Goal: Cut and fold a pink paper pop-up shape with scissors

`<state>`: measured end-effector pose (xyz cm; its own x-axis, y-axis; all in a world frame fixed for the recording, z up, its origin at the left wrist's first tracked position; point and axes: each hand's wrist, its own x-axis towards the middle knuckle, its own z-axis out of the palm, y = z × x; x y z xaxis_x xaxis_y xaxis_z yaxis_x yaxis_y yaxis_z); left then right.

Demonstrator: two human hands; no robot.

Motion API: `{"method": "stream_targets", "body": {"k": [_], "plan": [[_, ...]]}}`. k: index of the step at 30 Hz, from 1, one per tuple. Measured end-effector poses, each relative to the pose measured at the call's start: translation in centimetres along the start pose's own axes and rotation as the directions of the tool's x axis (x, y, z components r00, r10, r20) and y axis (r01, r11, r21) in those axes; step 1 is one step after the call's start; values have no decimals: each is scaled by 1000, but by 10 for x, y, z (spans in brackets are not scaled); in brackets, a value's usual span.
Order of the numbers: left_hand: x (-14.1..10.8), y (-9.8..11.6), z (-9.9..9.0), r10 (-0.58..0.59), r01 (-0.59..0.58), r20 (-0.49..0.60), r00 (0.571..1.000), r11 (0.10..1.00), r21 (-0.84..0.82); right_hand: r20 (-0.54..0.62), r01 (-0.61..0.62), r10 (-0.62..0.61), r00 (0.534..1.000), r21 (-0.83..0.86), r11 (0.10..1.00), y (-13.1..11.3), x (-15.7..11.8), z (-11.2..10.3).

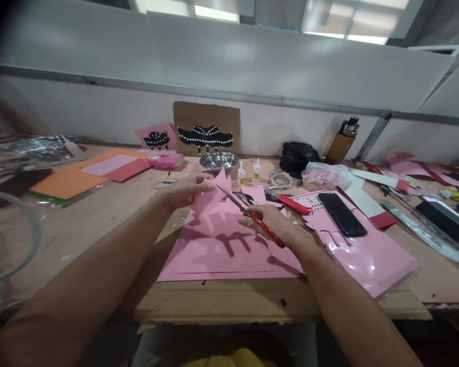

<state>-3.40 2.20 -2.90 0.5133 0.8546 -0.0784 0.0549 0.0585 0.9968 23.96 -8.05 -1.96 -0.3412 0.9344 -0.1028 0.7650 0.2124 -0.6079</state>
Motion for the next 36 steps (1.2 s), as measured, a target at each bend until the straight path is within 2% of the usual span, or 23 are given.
{"method": "stream_targets", "body": {"k": [4, 9, 11, 16, 22, 29, 36], "plan": [[2, -2, -1, -28, 28, -7, 1000, 1000, 8, 8, 31, -31, 999, 11, 999, -7, -1, 0], [3, -5, -1, -37, 37, 24, 999, 999, -12, 77, -108, 104, 992, 51, 993, -14, -1, -2], [3, -3, 2, -14, 14, 27, 1000, 1000, 1, 87, -125, 119, 989, 57, 991, -14, -2, -2], [2, 0, 5, 29, -31, 57, 998, 999, 39, 98, -89, 80, 992, 90, 992, -12, -3, -2], [4, -2, 6, 16, -19, 63, 998, 998, 52, 109, -87, 75, 991, 109, 990, -14, -3, -3], [6, -6, 3, 14, -19, 53, 999, 995, 96, 46, -61, 60, 997, 21, 998, -6, -1, -2], [6, -6, 3, -6, 4, 24, 1000, 994, 105, 23, -1, 1, 1000, 3, 1000, -9, -1, -1]]}}
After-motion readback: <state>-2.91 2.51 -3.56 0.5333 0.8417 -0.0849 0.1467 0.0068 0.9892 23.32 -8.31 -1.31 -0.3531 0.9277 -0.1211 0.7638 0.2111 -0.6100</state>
